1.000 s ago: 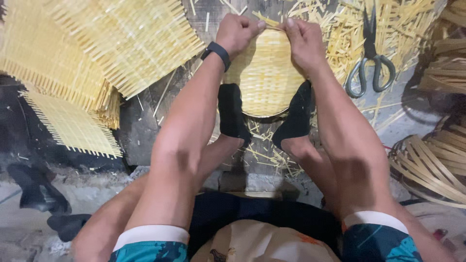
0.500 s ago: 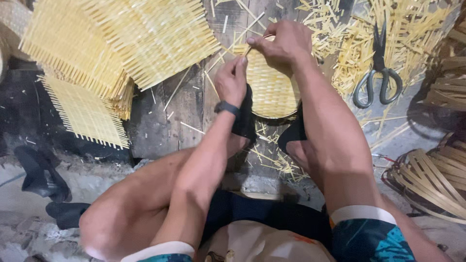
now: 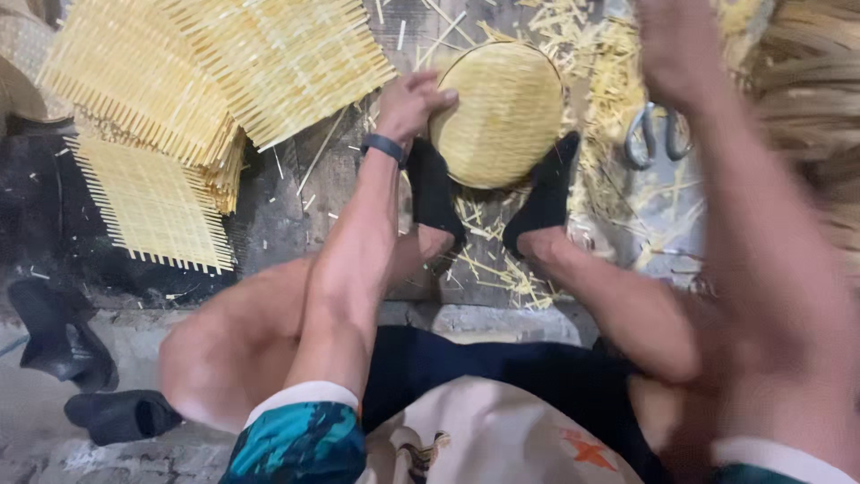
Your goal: The person sits on the floor and weaves a circular bamboo mat by placing a bamboo frame over a flat woven sheet, then uses shears to trim the excess bamboo strips around the edge. The person repeats this process for multiple mats.
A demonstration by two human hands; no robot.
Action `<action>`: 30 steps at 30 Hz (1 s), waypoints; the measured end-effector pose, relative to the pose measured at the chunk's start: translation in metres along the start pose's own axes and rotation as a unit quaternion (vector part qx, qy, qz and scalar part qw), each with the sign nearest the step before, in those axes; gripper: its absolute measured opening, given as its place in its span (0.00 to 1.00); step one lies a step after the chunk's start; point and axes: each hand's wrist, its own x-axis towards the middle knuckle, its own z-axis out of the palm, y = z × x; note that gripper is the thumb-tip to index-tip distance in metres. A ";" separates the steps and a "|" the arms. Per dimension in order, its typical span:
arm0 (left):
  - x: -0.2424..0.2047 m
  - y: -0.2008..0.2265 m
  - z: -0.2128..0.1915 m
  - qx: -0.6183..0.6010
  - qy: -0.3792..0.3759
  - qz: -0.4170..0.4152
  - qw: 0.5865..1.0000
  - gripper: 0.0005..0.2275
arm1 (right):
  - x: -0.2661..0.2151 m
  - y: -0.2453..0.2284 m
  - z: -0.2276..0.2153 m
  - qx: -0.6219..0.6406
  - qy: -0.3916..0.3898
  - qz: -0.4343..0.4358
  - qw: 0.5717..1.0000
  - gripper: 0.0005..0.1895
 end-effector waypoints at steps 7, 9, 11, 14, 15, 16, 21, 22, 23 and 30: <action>-0.074 0.041 0.104 0.358 0.040 0.491 0.793 0.12 | -0.138 -0.031 -0.159 -0.160 -0.088 0.233 0.955 0.22; -0.104 0.026 0.119 0.404 -0.012 0.490 0.772 0.05 | -0.143 -0.057 -0.154 -0.164 -0.126 0.217 0.954 0.21; -0.126 -0.001 0.119 0.546 -0.062 0.405 0.730 0.04 | -0.136 -0.072 -0.137 -0.124 -0.141 0.199 0.962 0.17; -0.137 -0.051 0.112 0.508 -0.042 0.587 0.629 0.14 | -0.123 -0.077 -0.079 -0.018 -0.122 0.187 0.975 0.22; -0.137 -0.065 0.103 0.503 -0.053 0.596 0.624 0.13 | -0.119 -0.075 -0.057 -0.017 -0.109 0.164 0.980 0.26; -0.142 -0.078 0.094 0.497 -0.066 0.603 0.621 0.13 | -0.118 -0.076 -0.035 -0.014 -0.100 0.142 0.985 0.30; -0.145 -0.074 0.050 0.550 -0.112 0.495 0.663 0.08 | -0.090 -0.088 0.050 -0.015 -0.059 -0.028 0.998 0.56; -0.145 -0.067 0.040 0.527 -0.137 0.472 0.693 0.08 | -0.080 -0.090 0.064 -0.041 -0.061 -0.062 0.995 0.59; -0.142 -0.058 0.031 0.504 -0.090 0.468 0.720 0.07 | -0.071 -0.092 0.078 -0.066 -0.062 -0.096 0.991 0.63; -0.129 0.000 0.006 0.357 0.139 0.423 0.821 0.05 | -0.038 -0.107 0.110 -0.149 -0.233 -0.122 0.953 0.65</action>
